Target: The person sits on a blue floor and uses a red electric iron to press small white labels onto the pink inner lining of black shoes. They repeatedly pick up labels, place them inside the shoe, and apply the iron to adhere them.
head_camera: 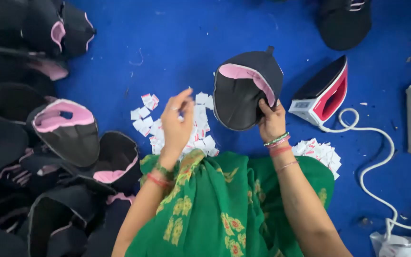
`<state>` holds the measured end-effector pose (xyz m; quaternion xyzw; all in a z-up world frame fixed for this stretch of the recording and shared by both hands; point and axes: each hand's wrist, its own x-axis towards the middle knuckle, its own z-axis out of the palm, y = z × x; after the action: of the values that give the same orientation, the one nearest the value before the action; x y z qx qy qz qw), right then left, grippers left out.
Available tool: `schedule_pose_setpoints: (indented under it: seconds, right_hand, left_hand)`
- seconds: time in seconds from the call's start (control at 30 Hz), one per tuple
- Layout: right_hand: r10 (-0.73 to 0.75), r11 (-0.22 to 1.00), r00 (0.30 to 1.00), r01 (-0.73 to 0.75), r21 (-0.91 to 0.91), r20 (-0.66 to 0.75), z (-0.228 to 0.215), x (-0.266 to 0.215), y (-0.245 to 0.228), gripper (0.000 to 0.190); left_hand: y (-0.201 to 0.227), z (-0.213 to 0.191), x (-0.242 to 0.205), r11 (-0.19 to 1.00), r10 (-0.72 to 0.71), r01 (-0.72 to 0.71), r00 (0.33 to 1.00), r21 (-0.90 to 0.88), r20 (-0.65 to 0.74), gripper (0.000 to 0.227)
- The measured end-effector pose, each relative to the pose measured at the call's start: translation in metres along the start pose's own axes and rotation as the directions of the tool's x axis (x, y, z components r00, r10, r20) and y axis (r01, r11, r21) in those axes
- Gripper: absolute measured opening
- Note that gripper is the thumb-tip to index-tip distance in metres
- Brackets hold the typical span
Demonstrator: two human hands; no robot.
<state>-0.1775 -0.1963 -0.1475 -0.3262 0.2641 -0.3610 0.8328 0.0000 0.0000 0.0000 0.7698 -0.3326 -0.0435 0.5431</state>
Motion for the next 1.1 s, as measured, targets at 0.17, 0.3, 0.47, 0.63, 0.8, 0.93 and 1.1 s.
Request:
schedule_pose_setpoints:
  seconds: [0.17,0.3,0.47,0.63,0.8,0.93,1.1]
  right_hand:
    - [-0.192,0.758,0.981,0.172,-0.630,0.036,-0.051,0.001,0.007,0.041]
    - [-0.311,0.158,0.941,0.187,-0.970,0.130,-0.087,-0.010,0.015,0.068]
    - [-0.420,0.235,0.904,0.191,-0.953,0.078,-0.044,-0.023,0.006,0.055]
    - [-0.544,-0.039,0.775,0.358,-0.933,0.320,-0.025,-0.029,-0.005,0.035]
    - [-0.252,-0.191,0.839,0.446,-0.874,0.483,-0.027,-0.021,0.025,0.051]
    - [-0.133,-0.244,0.794,0.555,-0.796,0.594,-0.013,-0.034,0.014,0.047]
    - [-0.140,0.001,0.896,0.425,-0.905,0.421,-0.029,-0.034,-0.006,0.034]
  left_hand:
    - [-0.048,0.000,0.014,0.980,0.170,-0.171,0.985,0.105,0.016,0.023]
    - [-0.090,-0.016,0.033,0.983,-0.101,0.093,0.994,0.160,0.044,0.029]
    - [-0.158,-0.010,0.009,0.941,-0.024,-0.057,0.972,0.334,0.235,0.028]
    - [-0.129,-0.014,-0.016,0.903,-0.219,-0.014,0.845,0.429,0.488,0.019]
    - [-0.146,0.002,-0.039,0.905,-0.157,-0.071,0.860,0.418,0.486,0.032]
    - [-0.155,-0.001,-0.036,0.927,-0.179,-0.009,0.869,0.375,0.462,0.022]
    - [-0.140,-0.022,-0.025,0.954,-0.216,0.105,0.891,0.282,0.400,0.013]
